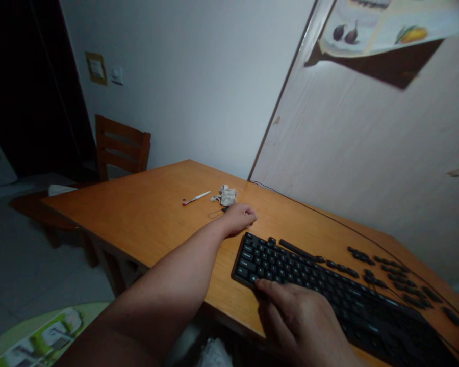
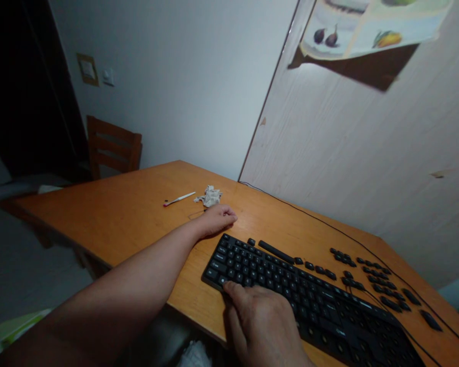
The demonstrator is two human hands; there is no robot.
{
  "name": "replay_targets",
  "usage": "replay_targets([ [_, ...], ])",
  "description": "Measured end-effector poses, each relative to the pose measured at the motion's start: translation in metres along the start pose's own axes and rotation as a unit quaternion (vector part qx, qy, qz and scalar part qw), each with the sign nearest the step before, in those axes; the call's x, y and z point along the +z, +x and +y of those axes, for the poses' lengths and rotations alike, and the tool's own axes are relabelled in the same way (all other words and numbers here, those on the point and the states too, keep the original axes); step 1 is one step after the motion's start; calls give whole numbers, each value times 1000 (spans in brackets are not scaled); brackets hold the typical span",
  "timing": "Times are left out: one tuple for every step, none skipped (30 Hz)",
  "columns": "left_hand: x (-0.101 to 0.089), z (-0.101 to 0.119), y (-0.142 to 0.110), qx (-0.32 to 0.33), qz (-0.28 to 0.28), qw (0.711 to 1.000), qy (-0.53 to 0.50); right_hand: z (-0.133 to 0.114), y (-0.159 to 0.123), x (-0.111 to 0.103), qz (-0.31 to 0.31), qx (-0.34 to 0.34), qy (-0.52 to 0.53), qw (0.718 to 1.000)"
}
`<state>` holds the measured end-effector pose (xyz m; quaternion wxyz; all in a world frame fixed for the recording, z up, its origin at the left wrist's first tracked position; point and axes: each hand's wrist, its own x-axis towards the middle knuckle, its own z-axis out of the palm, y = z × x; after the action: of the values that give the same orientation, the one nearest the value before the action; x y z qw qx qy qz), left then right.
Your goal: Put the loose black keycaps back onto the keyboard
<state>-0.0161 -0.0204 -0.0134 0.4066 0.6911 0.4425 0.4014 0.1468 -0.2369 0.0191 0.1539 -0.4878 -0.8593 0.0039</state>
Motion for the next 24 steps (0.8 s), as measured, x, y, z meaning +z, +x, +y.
replay_targets([
  [0, 0, 0, -2, 2, 1000, -5, 0, 0, 0, 2, 2, 2, 1000],
  [0, -1, 1, -4, 4, 1000, -11, 0, 1, 0, 5, 4, 3, 1000],
  [1, -2, 1, -5, 5, 1000, -17, 0, 1, 0, 8, 7, 3, 1000],
  [1, -2, 2, -6, 6, 1000, -23, 0, 2, 0, 10, 10, 2, 1000],
  [1, -3, 3, -7, 8, 1000, -29, 0, 2, 0, 8, 12, 0, 1000],
  [1, -3, 3, -8, 9, 999, -36, 0, 3, 0, 6, 15, -2, 1000],
  [1, -4, 4, -9, 11, 999, -44, 0, 3, 0, 6, 17, -1, 1000],
  [1, -4, 4, -9, 12, 999, -51, 0, 4, 0, 8, 19, 2, 1000],
  [1, -4, 5, -10, 14, 998, -58, 0, 4, 0, 11, 21, 6, 1000],
  [0, -4, 5, -12, 15, 998, -65, 0, 5, -1, 11, 23, 9, 1000],
  [0, -4, 5, -13, 15, 997, -71, 0, 5, -1, 10, 24, 12, 1000],
  [0, -4, 5, -14, 15, 997, -78, 1, 5, -2, 8, 26, 14, 1000],
  [-1, -4, 5, -15, 15, 996, -84, 1, 5, -2, 8, 29, 16, 999],
  [-1, -4, 4, -17, 15, 996, -89, 1, 5, -2, 10, 31, 19, 999],
  [-1, -4, 4, -17, 15, 995, -95, 0, 5, -2, 15, 34, 24, 999],
  [-2, -4, 4, -18, 15, 995, -100, -1, 5, -2, 17, 36, 28, 999],
  [-2, -4, 3, -18, 16, 994, -106, -2, 5, -2, 15, 39, 33, 999],
  [-2, -4, 3, -17, 16, 994, -111, -3, 5, -2, 8, 41, 37, 998],
  [-2, -4, 3, -17, 16, 993, -115, -4, 5, -2, -1, 43, 43, 998],
  [-3, -4, 3, -17, 16, 993, -119, -5, 6, -4, -8, 47, 52, 997],
  [-3, -4, 3, -18, 17, 992, -122, -5, 8, -6, -8, 52, 64, 997],
  [-3, -5, 4, -19, 17, 992, -124, -4, 9, -8, -4, 58, 76, 995],
  [-3, -5, 4, -20, 18, 992, -126, -1, 11, -12, 3, 65, 89, 994],
  [-4, -5, 4, -21, 19, 991, -128, 3, 13, -16, 10, 74, 98, 992],
])
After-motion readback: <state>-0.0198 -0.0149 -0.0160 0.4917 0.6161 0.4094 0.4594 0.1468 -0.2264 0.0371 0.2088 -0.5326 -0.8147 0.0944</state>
